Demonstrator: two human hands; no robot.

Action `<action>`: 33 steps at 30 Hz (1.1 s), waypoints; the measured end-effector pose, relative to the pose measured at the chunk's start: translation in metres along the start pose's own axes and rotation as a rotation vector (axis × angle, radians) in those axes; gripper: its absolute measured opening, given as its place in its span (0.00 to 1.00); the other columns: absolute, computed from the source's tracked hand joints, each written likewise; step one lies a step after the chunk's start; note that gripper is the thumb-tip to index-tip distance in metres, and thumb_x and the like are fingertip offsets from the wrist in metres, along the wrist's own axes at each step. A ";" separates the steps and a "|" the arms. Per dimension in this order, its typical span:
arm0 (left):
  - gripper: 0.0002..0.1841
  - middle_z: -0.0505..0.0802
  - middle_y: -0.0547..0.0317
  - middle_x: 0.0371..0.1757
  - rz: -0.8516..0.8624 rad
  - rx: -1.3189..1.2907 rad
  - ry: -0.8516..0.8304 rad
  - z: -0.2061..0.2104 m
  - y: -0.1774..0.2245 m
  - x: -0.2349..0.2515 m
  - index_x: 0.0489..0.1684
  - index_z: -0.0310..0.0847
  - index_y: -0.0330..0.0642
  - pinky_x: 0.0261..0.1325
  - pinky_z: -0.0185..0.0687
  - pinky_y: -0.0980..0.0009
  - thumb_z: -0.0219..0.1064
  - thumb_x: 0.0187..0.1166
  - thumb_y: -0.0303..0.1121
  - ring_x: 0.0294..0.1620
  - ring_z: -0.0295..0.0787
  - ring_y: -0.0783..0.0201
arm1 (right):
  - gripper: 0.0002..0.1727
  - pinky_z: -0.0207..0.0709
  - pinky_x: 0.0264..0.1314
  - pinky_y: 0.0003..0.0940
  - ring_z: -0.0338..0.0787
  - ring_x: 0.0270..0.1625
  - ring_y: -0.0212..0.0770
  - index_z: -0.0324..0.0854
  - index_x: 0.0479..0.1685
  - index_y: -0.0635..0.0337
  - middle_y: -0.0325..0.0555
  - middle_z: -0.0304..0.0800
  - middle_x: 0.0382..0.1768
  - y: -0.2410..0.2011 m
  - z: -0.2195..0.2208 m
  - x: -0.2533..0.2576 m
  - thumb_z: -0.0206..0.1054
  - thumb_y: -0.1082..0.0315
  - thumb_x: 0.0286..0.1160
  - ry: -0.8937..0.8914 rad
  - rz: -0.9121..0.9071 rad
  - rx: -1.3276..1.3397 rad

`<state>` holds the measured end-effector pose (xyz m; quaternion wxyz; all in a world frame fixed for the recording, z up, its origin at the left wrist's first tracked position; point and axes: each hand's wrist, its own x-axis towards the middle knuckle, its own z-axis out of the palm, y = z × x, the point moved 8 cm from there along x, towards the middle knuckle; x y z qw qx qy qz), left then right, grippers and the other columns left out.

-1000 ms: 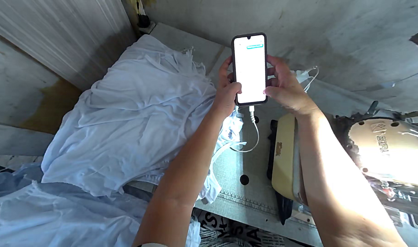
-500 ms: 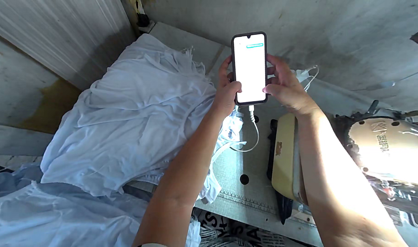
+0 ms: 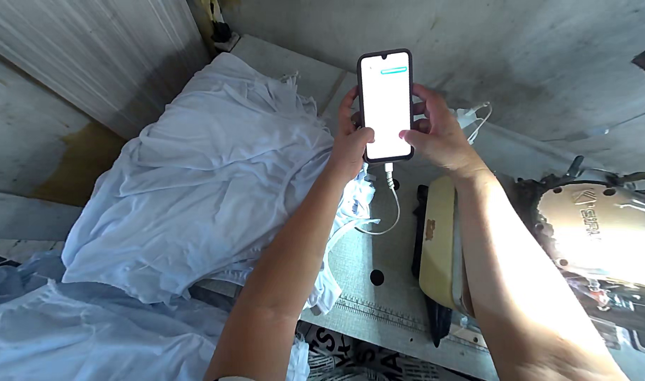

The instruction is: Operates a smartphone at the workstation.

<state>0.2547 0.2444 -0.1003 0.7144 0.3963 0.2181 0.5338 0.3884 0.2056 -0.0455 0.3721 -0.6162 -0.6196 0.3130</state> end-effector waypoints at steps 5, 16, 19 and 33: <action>0.50 0.83 0.45 0.66 0.001 0.003 0.003 0.000 0.001 0.000 0.93 0.39 0.49 0.56 0.89 0.60 0.51 0.60 0.10 0.54 0.90 0.60 | 0.44 0.85 0.47 0.31 0.89 0.46 0.35 0.54 0.91 0.55 0.53 0.79 0.66 0.000 0.000 0.000 0.63 0.74 0.67 0.005 -0.005 0.027; 0.50 0.83 0.46 0.64 0.004 -0.009 0.002 0.000 0.002 0.000 0.92 0.39 0.49 0.56 0.88 0.61 0.53 0.59 0.12 0.54 0.89 0.61 | 0.48 0.85 0.44 0.32 0.89 0.45 0.36 0.52 0.92 0.54 0.53 0.79 0.67 0.002 0.001 0.000 0.65 0.76 0.62 -0.018 0.027 0.037; 0.51 0.83 0.46 0.65 -0.001 -0.007 -0.005 0.000 0.000 0.000 0.93 0.39 0.49 0.56 0.88 0.60 0.53 0.58 0.12 0.55 0.89 0.61 | 0.47 0.84 0.47 0.33 0.88 0.47 0.37 0.52 0.92 0.55 0.54 0.78 0.68 0.002 0.001 0.000 0.63 0.76 0.64 -0.023 0.027 0.028; 0.50 0.83 0.45 0.66 -0.010 -0.002 0.014 -0.001 0.001 0.000 0.93 0.41 0.50 0.55 0.89 0.59 0.51 0.59 0.10 0.54 0.90 0.59 | 0.46 0.85 0.47 0.34 0.89 0.47 0.37 0.53 0.91 0.54 0.53 0.79 0.67 0.003 0.000 0.001 0.62 0.74 0.62 -0.021 0.019 0.033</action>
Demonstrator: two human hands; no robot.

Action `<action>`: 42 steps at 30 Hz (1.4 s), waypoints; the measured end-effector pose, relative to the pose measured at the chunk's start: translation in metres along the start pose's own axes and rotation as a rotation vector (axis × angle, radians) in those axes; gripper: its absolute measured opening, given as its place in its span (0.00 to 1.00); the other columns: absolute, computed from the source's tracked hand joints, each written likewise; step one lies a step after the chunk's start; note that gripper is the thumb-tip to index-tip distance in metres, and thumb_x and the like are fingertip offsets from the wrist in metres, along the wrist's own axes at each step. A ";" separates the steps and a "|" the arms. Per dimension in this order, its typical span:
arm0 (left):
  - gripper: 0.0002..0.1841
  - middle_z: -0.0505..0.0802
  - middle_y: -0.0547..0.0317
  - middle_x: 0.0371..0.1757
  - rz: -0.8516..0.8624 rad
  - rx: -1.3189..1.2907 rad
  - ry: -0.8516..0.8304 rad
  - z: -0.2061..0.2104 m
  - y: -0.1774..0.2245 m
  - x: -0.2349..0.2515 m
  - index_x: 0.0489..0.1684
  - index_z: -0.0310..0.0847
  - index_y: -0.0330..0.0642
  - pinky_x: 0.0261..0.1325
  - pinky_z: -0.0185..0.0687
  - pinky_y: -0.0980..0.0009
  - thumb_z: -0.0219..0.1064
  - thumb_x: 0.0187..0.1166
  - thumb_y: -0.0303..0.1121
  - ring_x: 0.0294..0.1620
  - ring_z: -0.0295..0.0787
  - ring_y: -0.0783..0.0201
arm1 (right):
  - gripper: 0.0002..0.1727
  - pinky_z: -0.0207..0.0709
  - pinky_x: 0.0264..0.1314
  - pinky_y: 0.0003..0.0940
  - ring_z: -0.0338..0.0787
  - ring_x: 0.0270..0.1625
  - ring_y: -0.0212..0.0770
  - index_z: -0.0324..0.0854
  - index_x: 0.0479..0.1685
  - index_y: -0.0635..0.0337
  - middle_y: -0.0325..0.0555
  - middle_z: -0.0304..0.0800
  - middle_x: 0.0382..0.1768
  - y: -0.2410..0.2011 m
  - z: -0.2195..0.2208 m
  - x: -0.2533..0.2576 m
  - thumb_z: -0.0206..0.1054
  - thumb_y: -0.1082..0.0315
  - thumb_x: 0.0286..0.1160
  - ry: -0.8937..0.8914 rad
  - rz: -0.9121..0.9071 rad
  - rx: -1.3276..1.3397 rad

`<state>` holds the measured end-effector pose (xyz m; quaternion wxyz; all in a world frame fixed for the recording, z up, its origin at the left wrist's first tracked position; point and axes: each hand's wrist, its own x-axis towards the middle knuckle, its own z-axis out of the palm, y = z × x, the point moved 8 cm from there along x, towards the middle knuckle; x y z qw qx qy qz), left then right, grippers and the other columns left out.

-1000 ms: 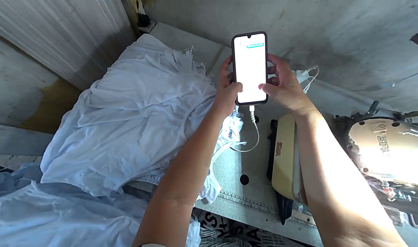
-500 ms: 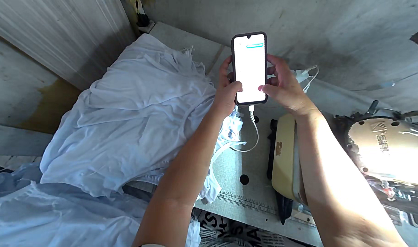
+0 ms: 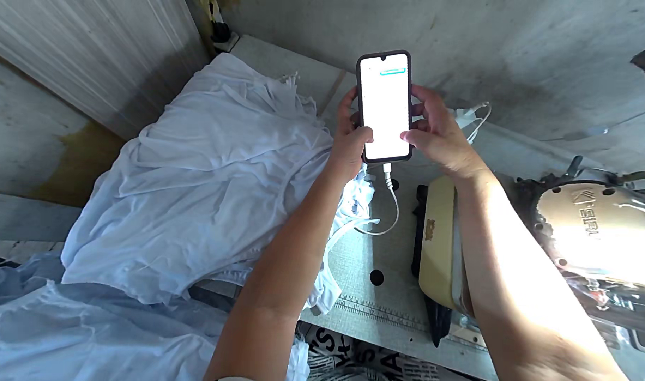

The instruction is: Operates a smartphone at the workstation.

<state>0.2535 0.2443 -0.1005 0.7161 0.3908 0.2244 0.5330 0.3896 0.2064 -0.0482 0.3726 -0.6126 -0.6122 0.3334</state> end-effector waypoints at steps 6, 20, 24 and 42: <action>0.51 0.82 0.45 0.68 -0.010 -0.005 0.000 0.001 0.000 -0.001 0.93 0.39 0.50 0.57 0.88 0.60 0.52 0.58 0.11 0.56 0.89 0.59 | 0.45 0.84 0.46 0.34 0.89 0.46 0.36 0.53 0.91 0.54 0.53 0.79 0.67 0.000 0.000 -0.001 0.61 0.75 0.63 0.008 0.015 -0.020; 0.51 0.83 0.44 0.66 -0.011 0.019 0.006 -0.001 -0.001 0.001 0.93 0.40 0.50 0.56 0.88 0.60 0.52 0.58 0.11 0.55 0.89 0.59 | 0.44 0.83 0.45 0.36 0.89 0.46 0.38 0.54 0.92 0.51 0.52 0.80 0.69 0.004 -0.001 0.001 0.53 0.76 0.64 -0.007 0.040 -0.005; 0.52 0.82 0.45 0.66 -0.025 -0.005 0.007 -0.001 -0.002 0.001 0.93 0.40 0.51 0.55 0.88 0.59 0.51 0.59 0.10 0.54 0.89 0.59 | 0.50 0.84 0.47 0.36 0.89 0.51 0.40 0.51 0.92 0.53 0.54 0.78 0.70 0.001 0.001 -0.001 0.60 0.79 0.57 -0.032 0.027 0.003; 0.52 0.83 0.45 0.65 -0.020 -0.022 0.002 -0.001 -0.002 0.001 0.93 0.40 0.51 0.56 0.88 0.58 0.52 0.58 0.10 0.54 0.89 0.59 | 0.51 0.85 0.48 0.36 0.89 0.50 0.39 0.51 0.93 0.52 0.54 0.78 0.70 0.000 0.001 -0.003 0.61 0.77 0.57 -0.026 0.041 0.001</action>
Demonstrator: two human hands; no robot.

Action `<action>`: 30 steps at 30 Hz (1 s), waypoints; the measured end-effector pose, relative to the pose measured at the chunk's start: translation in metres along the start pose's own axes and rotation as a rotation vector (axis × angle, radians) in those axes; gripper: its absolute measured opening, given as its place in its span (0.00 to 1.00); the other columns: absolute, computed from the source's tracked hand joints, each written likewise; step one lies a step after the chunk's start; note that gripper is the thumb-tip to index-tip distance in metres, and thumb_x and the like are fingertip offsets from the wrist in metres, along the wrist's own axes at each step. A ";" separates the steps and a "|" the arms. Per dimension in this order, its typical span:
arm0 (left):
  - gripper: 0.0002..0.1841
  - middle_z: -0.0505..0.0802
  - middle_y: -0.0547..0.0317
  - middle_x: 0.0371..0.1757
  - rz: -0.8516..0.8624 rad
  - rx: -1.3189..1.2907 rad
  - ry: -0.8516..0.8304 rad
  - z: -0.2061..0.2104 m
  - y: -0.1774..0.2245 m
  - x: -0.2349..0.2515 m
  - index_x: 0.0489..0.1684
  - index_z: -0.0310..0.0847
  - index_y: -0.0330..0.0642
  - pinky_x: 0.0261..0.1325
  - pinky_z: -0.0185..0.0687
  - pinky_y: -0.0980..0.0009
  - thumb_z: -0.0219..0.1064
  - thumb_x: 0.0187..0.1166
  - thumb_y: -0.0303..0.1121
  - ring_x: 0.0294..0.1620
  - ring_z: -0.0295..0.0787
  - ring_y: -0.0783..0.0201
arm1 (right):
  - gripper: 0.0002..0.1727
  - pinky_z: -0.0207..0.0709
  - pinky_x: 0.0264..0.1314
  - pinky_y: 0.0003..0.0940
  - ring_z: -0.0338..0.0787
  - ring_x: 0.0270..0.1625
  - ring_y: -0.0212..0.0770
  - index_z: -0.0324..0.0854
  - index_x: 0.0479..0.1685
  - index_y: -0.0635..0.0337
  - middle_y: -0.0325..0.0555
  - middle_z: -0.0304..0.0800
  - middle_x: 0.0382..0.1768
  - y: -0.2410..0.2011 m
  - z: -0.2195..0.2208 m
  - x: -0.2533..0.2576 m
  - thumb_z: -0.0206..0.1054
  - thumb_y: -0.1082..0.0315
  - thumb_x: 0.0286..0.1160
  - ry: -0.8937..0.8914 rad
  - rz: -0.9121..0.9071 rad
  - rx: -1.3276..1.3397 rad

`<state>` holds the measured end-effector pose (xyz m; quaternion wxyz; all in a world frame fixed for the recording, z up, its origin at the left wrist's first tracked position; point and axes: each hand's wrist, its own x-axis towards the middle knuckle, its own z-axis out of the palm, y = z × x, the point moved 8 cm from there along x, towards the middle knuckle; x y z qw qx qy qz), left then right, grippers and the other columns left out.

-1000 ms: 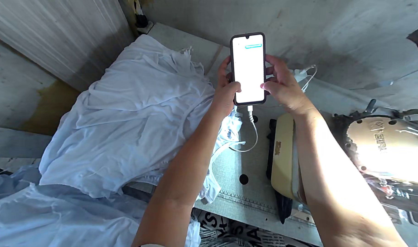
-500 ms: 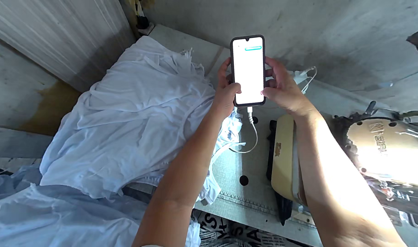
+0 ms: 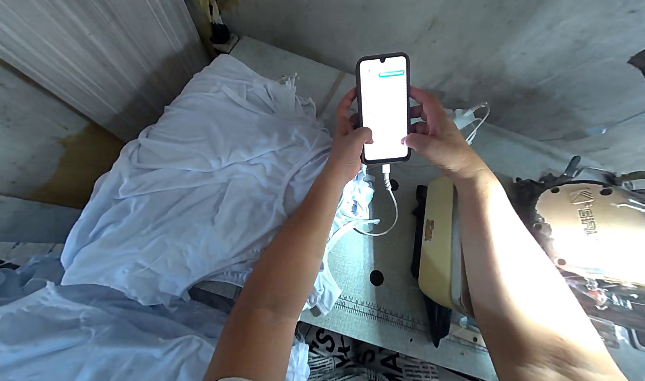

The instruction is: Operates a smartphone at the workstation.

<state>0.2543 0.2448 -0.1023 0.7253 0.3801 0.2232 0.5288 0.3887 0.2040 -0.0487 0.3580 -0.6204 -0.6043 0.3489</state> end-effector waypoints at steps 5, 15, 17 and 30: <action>0.51 0.82 0.44 0.67 0.001 0.011 -0.003 0.000 0.000 0.000 0.93 0.40 0.51 0.56 0.88 0.59 0.51 0.59 0.10 0.56 0.89 0.59 | 0.50 0.85 0.47 0.36 0.89 0.50 0.40 0.51 0.92 0.53 0.54 0.78 0.70 0.001 0.000 0.001 0.61 0.78 0.57 -0.006 -0.012 0.003; 0.50 0.83 0.47 0.66 -0.001 0.023 -0.005 0.002 0.002 -0.001 0.93 0.41 0.51 0.55 0.88 0.61 0.49 0.59 0.10 0.55 0.89 0.61 | 0.48 0.84 0.48 0.35 0.89 0.49 0.38 0.51 0.92 0.54 0.54 0.78 0.70 0.002 -0.001 0.002 0.59 0.78 0.61 0.006 -0.011 0.005; 0.50 0.83 0.47 0.66 -0.008 0.024 -0.006 0.002 0.002 -0.001 0.93 0.41 0.51 0.56 0.88 0.60 0.49 0.59 0.10 0.55 0.89 0.61 | 0.45 0.84 0.47 0.34 0.89 0.47 0.36 0.52 0.92 0.54 0.53 0.79 0.69 0.003 -0.002 0.003 0.56 0.75 0.64 0.014 -0.023 0.013; 0.50 0.84 0.47 0.63 -0.008 -0.004 -0.007 0.002 0.001 -0.001 0.93 0.40 0.52 0.57 0.88 0.59 0.48 0.61 0.09 0.54 0.89 0.60 | 0.44 0.84 0.46 0.34 0.89 0.47 0.38 0.53 0.92 0.54 0.53 0.81 0.67 0.000 -0.001 0.001 0.61 0.76 0.67 0.044 -0.016 -0.008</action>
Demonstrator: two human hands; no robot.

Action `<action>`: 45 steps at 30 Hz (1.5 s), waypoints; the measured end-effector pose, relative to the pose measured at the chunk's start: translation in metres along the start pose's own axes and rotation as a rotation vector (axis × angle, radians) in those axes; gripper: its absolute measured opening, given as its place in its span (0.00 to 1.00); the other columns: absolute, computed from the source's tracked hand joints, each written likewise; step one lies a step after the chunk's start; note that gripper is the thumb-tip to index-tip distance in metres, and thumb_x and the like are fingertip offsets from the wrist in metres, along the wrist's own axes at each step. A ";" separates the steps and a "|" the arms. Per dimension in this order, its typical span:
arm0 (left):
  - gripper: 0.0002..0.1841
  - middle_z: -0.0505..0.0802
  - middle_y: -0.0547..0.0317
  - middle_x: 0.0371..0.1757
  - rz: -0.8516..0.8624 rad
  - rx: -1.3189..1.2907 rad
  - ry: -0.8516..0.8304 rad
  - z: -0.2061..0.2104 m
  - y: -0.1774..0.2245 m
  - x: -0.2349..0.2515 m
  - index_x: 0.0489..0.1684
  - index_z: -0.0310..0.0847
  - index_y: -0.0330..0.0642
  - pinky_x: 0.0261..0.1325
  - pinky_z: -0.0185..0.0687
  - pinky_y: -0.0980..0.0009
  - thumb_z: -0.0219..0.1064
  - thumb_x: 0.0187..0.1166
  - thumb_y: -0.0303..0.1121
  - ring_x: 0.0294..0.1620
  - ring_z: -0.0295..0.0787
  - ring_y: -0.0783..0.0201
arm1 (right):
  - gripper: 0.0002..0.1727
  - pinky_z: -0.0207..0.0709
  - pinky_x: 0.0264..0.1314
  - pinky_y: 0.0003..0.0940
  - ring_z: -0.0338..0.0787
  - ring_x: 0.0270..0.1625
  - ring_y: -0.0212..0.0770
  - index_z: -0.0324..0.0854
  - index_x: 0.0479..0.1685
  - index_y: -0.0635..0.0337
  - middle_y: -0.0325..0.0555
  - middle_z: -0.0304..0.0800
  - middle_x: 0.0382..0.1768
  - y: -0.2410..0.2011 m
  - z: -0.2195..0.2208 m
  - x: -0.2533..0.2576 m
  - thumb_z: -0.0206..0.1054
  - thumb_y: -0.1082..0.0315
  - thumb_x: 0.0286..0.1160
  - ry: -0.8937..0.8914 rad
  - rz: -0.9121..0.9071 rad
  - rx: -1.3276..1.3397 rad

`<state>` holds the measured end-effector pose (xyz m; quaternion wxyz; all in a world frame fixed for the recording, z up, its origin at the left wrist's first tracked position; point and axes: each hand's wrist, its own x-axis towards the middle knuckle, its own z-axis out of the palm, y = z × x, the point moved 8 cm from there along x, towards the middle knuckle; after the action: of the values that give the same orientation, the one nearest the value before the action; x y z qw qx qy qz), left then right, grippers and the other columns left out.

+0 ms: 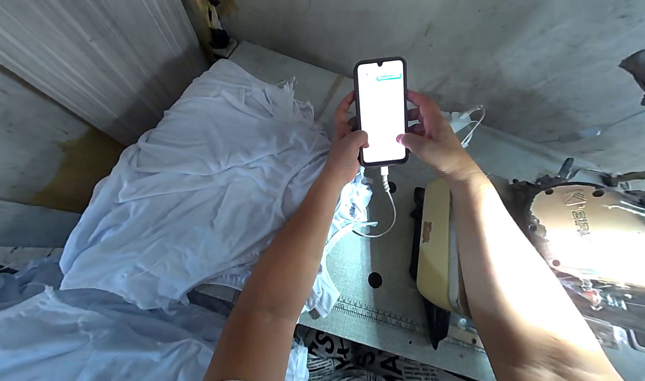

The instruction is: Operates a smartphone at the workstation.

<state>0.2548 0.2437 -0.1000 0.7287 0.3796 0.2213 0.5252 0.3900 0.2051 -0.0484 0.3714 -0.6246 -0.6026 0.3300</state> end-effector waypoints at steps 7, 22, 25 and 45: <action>0.50 0.85 0.48 0.63 0.010 0.016 -0.011 0.000 0.000 0.000 0.93 0.40 0.52 0.56 0.89 0.60 0.49 0.61 0.07 0.54 0.90 0.60 | 0.43 0.83 0.42 0.30 0.88 0.42 0.34 0.54 0.91 0.56 0.52 0.82 0.64 -0.003 0.000 0.000 0.61 0.76 0.68 0.026 -0.034 -0.016; 0.50 0.84 0.47 0.65 0.016 0.015 -0.011 -0.001 0.000 0.000 0.92 0.40 0.51 0.57 0.88 0.59 0.51 0.59 0.10 0.55 0.90 0.60 | 0.38 0.85 0.40 0.33 0.91 0.46 0.37 0.57 0.90 0.53 0.51 0.83 0.65 0.003 -0.003 0.003 0.50 0.75 0.73 0.012 0.007 0.046; 0.50 0.84 0.46 0.65 0.020 0.017 -0.018 0.000 0.001 0.000 0.93 0.40 0.50 0.56 0.89 0.59 0.50 0.60 0.10 0.55 0.90 0.59 | 0.37 0.84 0.40 0.32 0.90 0.43 0.36 0.58 0.89 0.54 0.51 0.84 0.62 0.002 -0.003 0.003 0.51 0.75 0.74 0.027 -0.003 0.034; 0.47 0.84 0.47 0.62 0.011 0.009 -0.005 -0.001 -0.001 0.001 0.92 0.40 0.50 0.58 0.88 0.59 0.53 0.65 0.12 0.54 0.90 0.60 | 0.37 0.85 0.40 0.37 0.90 0.42 0.39 0.58 0.89 0.54 0.52 0.85 0.61 0.002 -0.002 0.003 0.55 0.73 0.72 0.032 -0.012 0.005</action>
<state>0.2551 0.2451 -0.1011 0.7247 0.3857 0.2197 0.5270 0.3934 0.2083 -0.0489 0.3847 -0.6252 -0.5994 0.3192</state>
